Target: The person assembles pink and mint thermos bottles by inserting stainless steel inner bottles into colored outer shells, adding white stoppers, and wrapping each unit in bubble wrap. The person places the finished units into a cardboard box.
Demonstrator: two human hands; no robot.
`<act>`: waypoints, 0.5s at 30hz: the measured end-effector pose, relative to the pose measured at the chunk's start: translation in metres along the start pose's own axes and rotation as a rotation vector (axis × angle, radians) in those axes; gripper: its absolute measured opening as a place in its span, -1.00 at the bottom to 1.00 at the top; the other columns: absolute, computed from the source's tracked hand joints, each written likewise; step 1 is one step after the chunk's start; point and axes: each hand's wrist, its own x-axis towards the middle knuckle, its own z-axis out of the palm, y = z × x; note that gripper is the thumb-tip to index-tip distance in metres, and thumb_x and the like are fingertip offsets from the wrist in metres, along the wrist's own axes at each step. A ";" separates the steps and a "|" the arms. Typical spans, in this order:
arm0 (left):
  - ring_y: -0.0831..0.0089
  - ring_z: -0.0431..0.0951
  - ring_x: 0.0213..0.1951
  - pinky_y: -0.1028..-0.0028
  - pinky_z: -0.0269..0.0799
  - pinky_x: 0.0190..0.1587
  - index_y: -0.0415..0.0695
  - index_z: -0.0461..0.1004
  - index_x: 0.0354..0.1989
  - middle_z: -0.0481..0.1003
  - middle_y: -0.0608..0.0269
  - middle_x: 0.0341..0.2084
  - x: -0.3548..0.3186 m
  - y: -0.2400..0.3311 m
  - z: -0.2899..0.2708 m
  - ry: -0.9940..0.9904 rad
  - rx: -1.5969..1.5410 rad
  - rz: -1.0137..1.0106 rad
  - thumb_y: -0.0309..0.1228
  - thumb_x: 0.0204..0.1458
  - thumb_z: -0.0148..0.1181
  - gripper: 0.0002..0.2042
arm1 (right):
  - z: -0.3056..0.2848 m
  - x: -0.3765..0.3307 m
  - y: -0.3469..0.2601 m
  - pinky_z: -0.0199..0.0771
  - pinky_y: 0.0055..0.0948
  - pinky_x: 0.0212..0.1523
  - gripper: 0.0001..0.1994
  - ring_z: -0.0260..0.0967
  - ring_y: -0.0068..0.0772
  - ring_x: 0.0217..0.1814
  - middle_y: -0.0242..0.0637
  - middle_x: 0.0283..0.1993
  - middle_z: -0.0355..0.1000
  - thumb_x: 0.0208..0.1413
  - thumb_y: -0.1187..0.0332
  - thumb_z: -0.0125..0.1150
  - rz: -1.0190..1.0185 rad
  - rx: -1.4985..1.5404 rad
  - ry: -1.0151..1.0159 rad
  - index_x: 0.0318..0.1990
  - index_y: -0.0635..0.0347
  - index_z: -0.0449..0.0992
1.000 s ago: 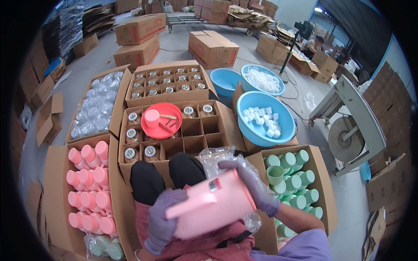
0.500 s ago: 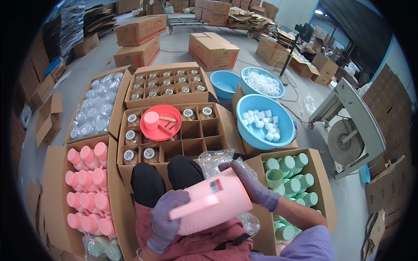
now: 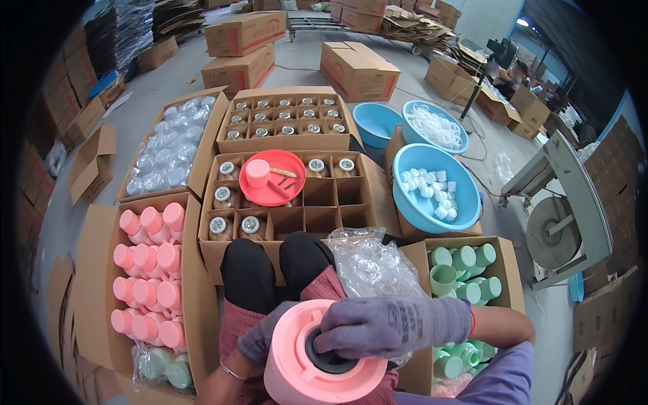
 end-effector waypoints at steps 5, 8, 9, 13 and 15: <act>0.50 0.55 -0.03 0.46 0.47 0.07 -0.30 0.48 0.12 0.57 0.19 -0.04 -0.013 0.028 0.005 0.119 0.355 0.150 -0.45 0.13 0.26 -0.62 | -0.001 0.012 -0.017 0.50 -0.33 -0.44 -0.67 0.46 -0.24 -0.24 -0.22 -0.25 0.35 0.27 0.05 0.04 0.167 -0.394 -0.094 -0.16 0.15 0.39; 0.45 0.59 -0.11 0.43 0.50 0.01 -0.32 0.51 0.04 0.61 0.14 -0.11 -0.039 0.011 0.014 0.671 0.456 0.164 -0.56 0.13 0.09 -0.70 | 0.009 0.005 0.010 0.45 -0.29 -0.45 -0.60 0.52 -0.20 -0.34 -0.20 -0.30 0.42 0.25 -0.02 0.07 0.321 -0.208 0.024 -0.23 0.21 0.38; 0.47 0.60 -0.19 0.43 0.52 -0.08 -0.31 0.54 -0.03 0.63 0.11 -0.23 -0.044 0.013 0.019 0.787 0.580 0.196 -0.52 0.12 0.17 -0.75 | 0.018 0.002 0.020 0.45 -0.27 -0.44 -0.60 0.51 -0.17 -0.35 -0.20 -0.31 0.42 0.25 -0.02 0.08 0.372 -0.155 0.026 -0.23 0.21 0.37; 0.42 0.63 -0.23 0.41 0.54 -0.12 -0.32 0.53 -0.02 0.64 0.03 -0.25 -0.082 0.022 0.016 0.816 0.965 0.126 -0.51 0.10 0.11 -0.72 | 0.034 0.024 0.034 0.46 -0.22 -0.35 -0.61 0.49 -0.09 -0.29 -0.17 -0.29 0.42 0.20 0.00 0.17 0.233 -0.019 0.192 -0.27 0.19 0.36; 0.38 0.65 -0.27 0.38 0.56 -0.14 -0.32 0.53 -0.03 0.64 0.03 -0.28 -0.100 0.051 0.009 0.719 0.972 -0.031 -0.48 0.08 0.10 -0.71 | 0.011 0.033 0.066 0.49 -0.23 -0.13 -0.69 0.47 -0.12 -0.08 -0.12 -0.15 0.45 0.19 0.12 0.22 0.223 0.179 0.162 -0.11 0.18 0.47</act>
